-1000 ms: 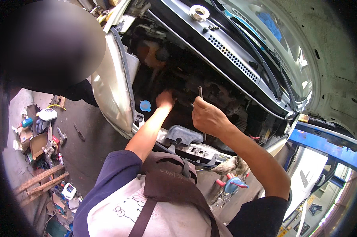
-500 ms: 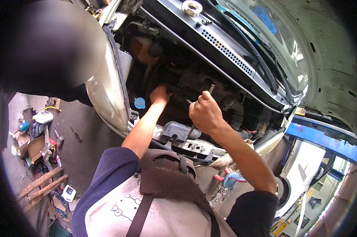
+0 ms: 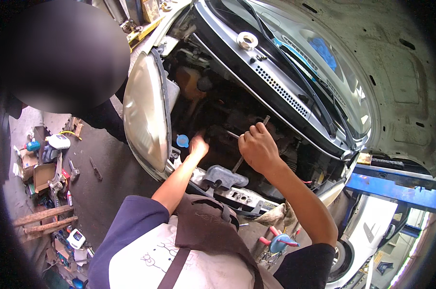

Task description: The person works on a car engine with the hood open in a garage. They handle a small metal part, wrap it with tape, and install it into the engine bay. They use a wrench to tighten components and interact with another person who is also working on the vehicle.

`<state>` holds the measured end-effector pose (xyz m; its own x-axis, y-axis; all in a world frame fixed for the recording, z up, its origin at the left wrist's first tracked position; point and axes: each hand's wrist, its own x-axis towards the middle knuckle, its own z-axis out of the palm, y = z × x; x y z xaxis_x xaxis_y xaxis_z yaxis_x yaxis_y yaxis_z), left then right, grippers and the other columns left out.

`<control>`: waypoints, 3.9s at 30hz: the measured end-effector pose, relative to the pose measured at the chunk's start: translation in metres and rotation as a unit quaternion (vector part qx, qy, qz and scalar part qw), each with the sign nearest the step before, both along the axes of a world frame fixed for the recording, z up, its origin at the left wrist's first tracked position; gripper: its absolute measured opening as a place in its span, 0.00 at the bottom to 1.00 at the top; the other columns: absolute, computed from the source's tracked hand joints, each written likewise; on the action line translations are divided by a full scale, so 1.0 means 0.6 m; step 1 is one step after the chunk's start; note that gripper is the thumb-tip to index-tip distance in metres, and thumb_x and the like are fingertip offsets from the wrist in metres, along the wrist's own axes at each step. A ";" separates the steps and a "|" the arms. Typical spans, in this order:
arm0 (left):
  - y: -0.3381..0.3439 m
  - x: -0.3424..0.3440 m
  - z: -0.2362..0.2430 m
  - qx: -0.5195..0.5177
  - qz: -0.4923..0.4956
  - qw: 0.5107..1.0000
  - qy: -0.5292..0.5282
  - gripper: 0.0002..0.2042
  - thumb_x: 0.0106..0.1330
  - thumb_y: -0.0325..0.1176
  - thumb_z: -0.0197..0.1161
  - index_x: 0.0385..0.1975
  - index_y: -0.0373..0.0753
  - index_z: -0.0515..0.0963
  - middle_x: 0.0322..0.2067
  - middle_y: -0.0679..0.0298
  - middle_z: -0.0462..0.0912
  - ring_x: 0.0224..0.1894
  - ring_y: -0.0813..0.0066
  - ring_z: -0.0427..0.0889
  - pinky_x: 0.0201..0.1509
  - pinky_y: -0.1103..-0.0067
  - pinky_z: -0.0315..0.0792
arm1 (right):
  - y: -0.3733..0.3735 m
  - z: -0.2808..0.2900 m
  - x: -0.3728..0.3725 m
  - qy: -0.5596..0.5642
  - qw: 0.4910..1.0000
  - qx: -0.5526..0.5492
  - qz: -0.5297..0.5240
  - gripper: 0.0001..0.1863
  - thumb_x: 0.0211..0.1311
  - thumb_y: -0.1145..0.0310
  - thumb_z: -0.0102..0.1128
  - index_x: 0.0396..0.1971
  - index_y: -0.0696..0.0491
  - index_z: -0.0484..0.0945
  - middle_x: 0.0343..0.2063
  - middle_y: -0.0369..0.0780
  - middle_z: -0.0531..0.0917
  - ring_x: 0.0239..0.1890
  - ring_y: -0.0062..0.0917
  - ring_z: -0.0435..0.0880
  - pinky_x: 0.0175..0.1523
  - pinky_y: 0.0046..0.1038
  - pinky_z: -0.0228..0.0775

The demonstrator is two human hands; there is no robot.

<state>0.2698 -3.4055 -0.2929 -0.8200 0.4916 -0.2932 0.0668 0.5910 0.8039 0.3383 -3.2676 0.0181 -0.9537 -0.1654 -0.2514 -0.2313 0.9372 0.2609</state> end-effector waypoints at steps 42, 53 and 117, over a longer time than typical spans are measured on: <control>0.038 0.024 0.266 0.284 0.037 0.951 0.121 0.05 0.67 0.30 0.60 0.39 0.41 0.72 0.34 0.59 0.79 0.30 0.50 0.82 0.29 0.63 0.77 | -0.063 0.052 -0.087 0.150 0.974 -0.149 -0.081 0.19 0.65 0.58 0.61 0.48 0.54 0.77 0.50 0.47 0.79 0.54 0.40 0.77 0.59 0.42 0.65; 0.052 0.025 0.226 0.301 -0.058 0.936 0.174 0.08 0.59 0.22 0.59 0.39 0.37 0.73 0.35 0.58 0.80 0.33 0.50 0.83 0.33 0.64 0.77 | -0.080 0.047 -0.054 0.087 0.990 -0.112 0.028 0.20 0.55 0.61 0.69 0.46 0.53 0.79 0.51 0.39 0.80 0.56 0.36 0.75 0.60 0.42 0.64; 0.053 0.001 0.259 0.198 -0.013 0.972 0.129 0.06 0.62 0.27 0.59 0.37 0.42 0.72 0.34 0.58 0.80 0.32 0.53 0.83 0.32 0.63 0.78 | -0.079 0.064 -0.039 -0.012 0.887 -0.300 -0.350 0.22 0.62 0.69 0.62 0.55 0.55 0.69 0.43 0.48 0.81 0.46 0.39 0.81 0.46 0.38 0.73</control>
